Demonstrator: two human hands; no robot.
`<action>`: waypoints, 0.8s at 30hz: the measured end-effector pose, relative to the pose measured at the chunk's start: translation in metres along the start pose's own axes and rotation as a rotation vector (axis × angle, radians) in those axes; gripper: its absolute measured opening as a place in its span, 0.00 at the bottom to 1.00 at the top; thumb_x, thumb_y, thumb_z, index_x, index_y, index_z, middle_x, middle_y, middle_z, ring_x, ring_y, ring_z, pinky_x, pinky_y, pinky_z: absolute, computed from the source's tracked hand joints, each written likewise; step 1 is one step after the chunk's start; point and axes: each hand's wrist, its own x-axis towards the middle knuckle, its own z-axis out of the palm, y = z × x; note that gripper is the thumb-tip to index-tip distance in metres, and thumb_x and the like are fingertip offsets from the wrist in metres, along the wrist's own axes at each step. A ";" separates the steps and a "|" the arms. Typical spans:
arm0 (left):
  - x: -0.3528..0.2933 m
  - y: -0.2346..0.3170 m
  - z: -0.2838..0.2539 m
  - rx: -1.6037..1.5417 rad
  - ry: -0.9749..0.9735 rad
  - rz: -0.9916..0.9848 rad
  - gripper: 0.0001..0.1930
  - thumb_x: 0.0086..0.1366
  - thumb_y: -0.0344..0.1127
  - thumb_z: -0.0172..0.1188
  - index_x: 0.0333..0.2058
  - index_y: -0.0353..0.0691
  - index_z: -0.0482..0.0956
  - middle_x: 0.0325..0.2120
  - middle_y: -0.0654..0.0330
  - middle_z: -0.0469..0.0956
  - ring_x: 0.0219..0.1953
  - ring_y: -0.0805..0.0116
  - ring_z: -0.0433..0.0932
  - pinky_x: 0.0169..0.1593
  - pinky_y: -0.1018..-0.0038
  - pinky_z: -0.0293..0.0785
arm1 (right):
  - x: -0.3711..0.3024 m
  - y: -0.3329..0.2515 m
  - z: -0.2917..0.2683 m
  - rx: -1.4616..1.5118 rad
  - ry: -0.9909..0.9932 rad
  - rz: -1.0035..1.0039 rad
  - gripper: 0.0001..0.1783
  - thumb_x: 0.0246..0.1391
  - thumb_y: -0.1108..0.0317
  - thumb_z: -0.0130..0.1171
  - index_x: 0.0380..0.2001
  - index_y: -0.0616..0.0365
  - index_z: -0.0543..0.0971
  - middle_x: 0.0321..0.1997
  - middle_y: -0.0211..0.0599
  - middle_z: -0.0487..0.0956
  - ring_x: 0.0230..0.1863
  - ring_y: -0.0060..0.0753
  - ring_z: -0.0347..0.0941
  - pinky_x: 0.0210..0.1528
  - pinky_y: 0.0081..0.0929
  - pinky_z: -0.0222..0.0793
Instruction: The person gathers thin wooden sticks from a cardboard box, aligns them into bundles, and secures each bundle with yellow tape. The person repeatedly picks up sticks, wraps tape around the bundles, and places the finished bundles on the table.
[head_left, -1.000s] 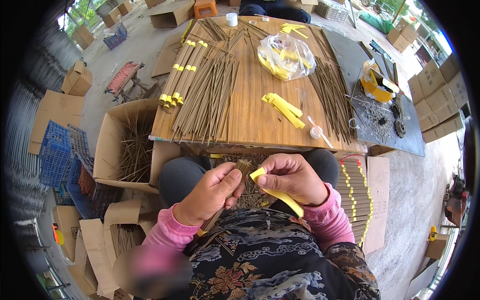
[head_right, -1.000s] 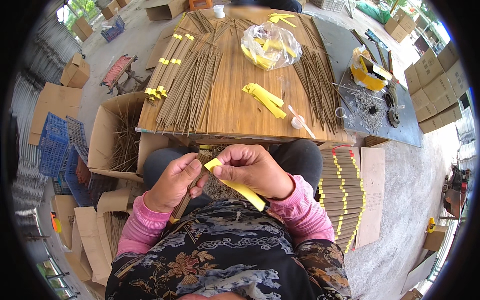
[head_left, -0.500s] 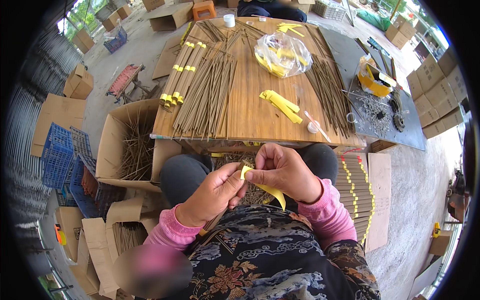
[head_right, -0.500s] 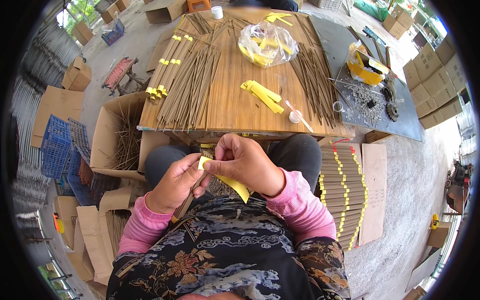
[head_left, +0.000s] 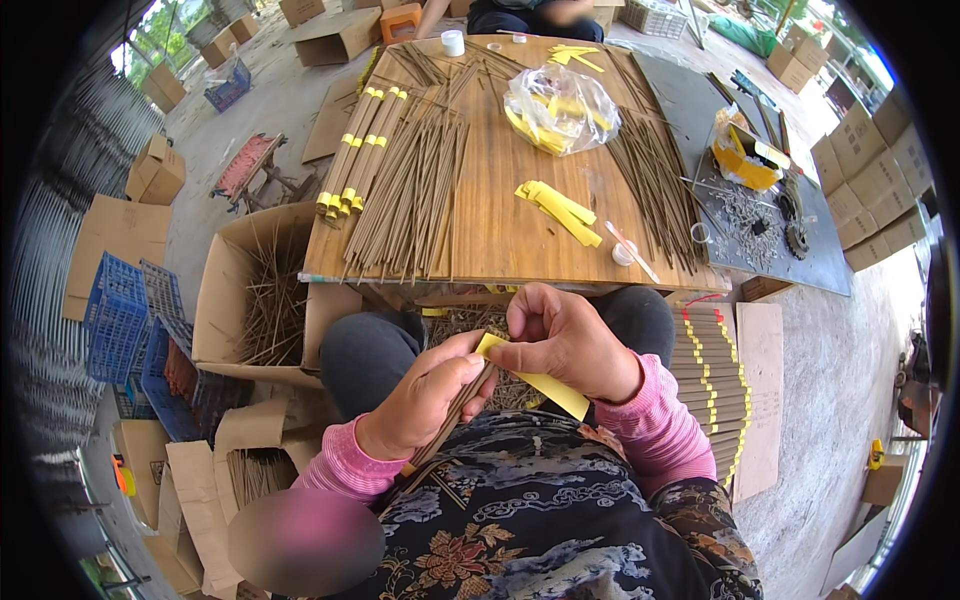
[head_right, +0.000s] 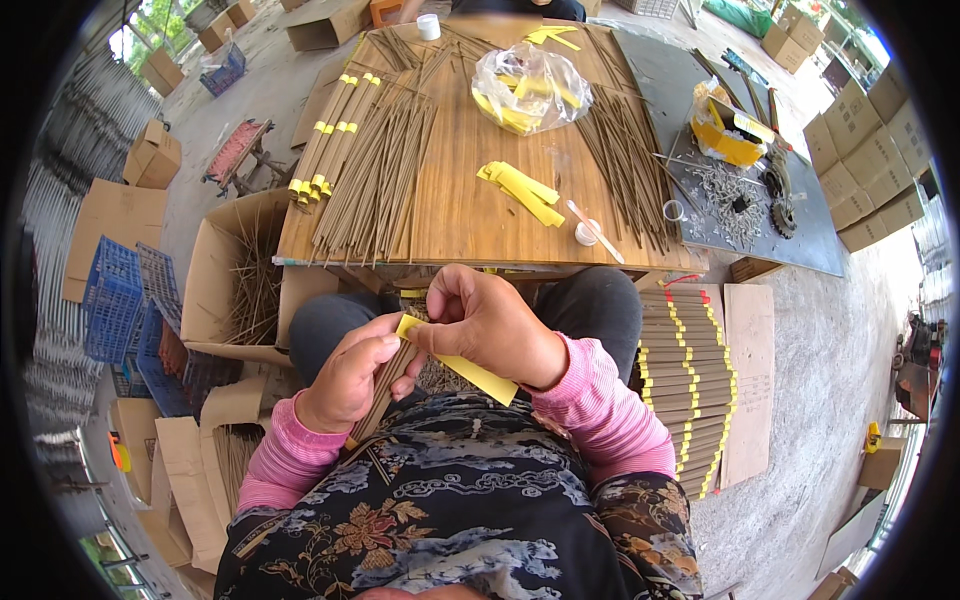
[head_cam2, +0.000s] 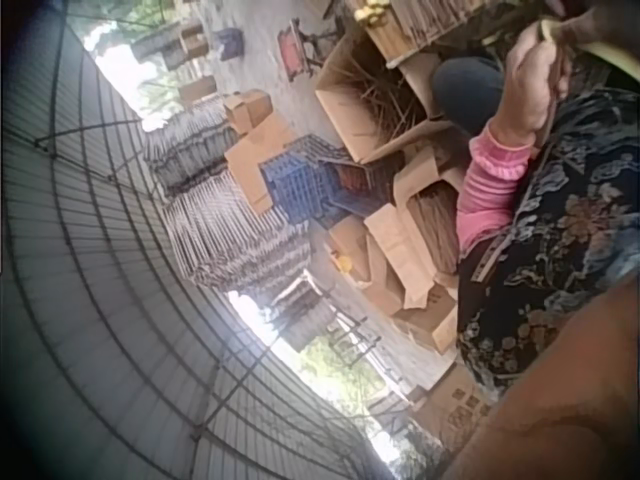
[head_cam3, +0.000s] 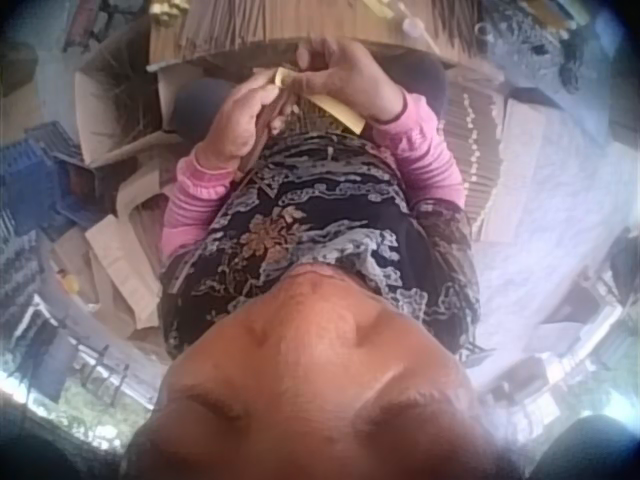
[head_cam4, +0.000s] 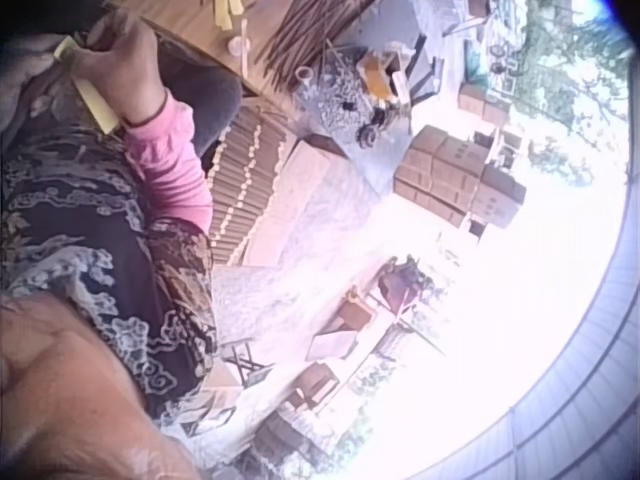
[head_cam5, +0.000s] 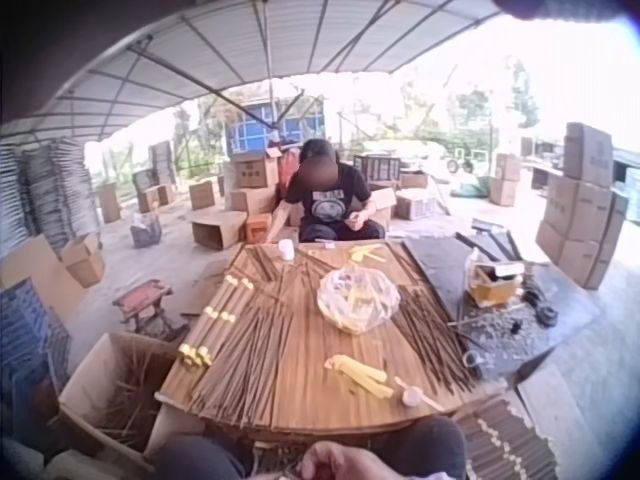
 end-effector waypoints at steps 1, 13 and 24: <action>0.000 0.000 0.000 0.012 -0.006 0.015 0.16 0.67 0.41 0.40 0.44 0.34 0.65 0.26 0.62 0.67 0.23 0.80 0.62 0.25 0.85 0.61 | 0.000 0.000 0.000 0.020 -0.002 0.002 0.13 0.44 0.74 0.62 0.24 0.60 0.65 0.20 0.23 0.68 0.21 0.10 0.60 0.20 0.10 0.58; 0.001 0.004 0.009 -0.002 0.131 -0.006 0.16 0.68 0.45 0.39 0.33 0.38 0.67 0.20 0.62 0.66 0.16 0.80 0.60 0.21 0.85 0.61 | 0.008 0.020 -0.006 0.135 -0.108 -0.207 0.16 0.47 0.74 0.61 0.35 0.60 0.64 0.25 0.29 0.72 0.24 0.13 0.66 0.28 0.11 0.62; 0.002 -0.002 0.014 0.252 0.310 0.105 0.21 0.68 0.42 0.37 0.53 0.34 0.61 0.21 0.63 0.65 0.18 0.82 0.61 0.21 0.86 0.60 | 0.008 0.024 -0.005 -0.552 0.330 -0.460 0.19 0.39 0.64 0.68 0.30 0.62 0.71 0.24 0.36 0.70 0.32 0.25 0.68 0.33 0.21 0.65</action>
